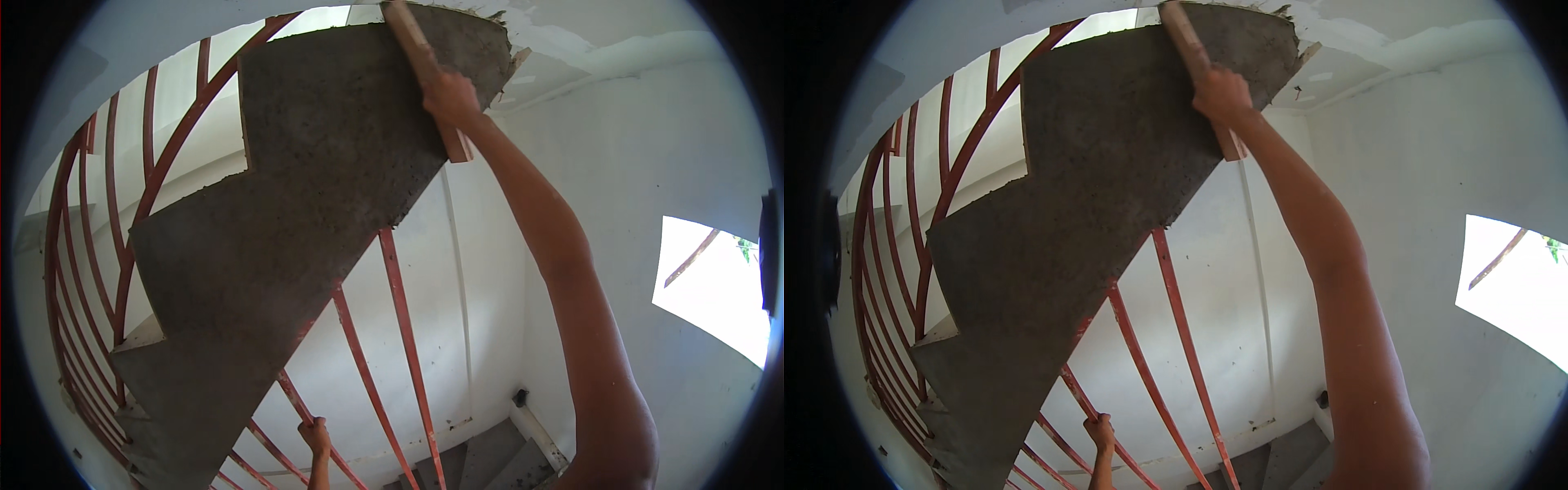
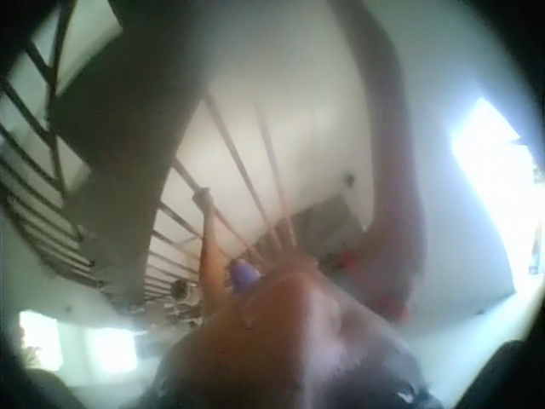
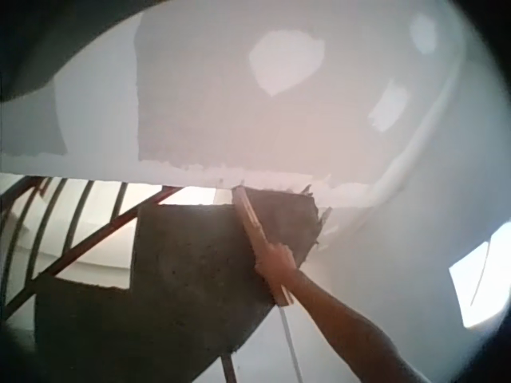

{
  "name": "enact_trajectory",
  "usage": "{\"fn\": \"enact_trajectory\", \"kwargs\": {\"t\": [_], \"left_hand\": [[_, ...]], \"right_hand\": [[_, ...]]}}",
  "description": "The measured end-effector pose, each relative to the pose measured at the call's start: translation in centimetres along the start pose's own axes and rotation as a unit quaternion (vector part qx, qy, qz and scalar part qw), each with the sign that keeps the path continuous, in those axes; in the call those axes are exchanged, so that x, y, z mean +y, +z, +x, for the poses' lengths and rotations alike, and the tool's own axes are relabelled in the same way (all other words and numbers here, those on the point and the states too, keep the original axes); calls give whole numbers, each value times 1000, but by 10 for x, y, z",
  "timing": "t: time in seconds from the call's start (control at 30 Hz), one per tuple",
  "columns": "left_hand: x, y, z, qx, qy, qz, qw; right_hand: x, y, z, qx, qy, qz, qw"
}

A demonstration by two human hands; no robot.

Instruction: The person smooths the surface of a concrete spiral staircase using a wooden float. They repeatedly rub the tool against the underside of the stair treads to level the material. Another person is briefly visible working on the stairs below.

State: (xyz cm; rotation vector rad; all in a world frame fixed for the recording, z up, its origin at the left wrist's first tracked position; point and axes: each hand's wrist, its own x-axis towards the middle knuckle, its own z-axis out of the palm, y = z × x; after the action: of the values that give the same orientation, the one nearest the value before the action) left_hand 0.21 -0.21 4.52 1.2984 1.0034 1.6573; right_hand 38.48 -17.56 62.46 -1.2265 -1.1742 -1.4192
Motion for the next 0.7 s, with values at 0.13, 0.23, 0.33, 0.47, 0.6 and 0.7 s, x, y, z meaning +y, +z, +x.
{"fn": "enact_trajectory", "kwargs": {"t": [0.13, 0.23, 0.33, 0.47, 0.6, 0.7], "left_hand": [[11, -3, 0, -4, -24, -14, 1000], [7, 1, 0, -25, 6, -13, 1000], [-1, 4, 0, -24, 22, 4, 999], [-19, 3, 5, -17, 67, 17, 998], [-6, 0, 1, -1, 20, 4, 1000], [23, 0, -8, -3, -6, -20, 1000]], "right_hand": [[11, 7, -17, 43, -108, 57, 991], [53, -1, -7, 15, 135, -27, 990], [78, -11, 16, 33, 216, -53, 974], [34, -18, 42, 30, 223, -52, 973], [-17, -3, 39, 6, 137, -43, 990], [-18, 6, 32, -24, 64, -7, 998]]}}
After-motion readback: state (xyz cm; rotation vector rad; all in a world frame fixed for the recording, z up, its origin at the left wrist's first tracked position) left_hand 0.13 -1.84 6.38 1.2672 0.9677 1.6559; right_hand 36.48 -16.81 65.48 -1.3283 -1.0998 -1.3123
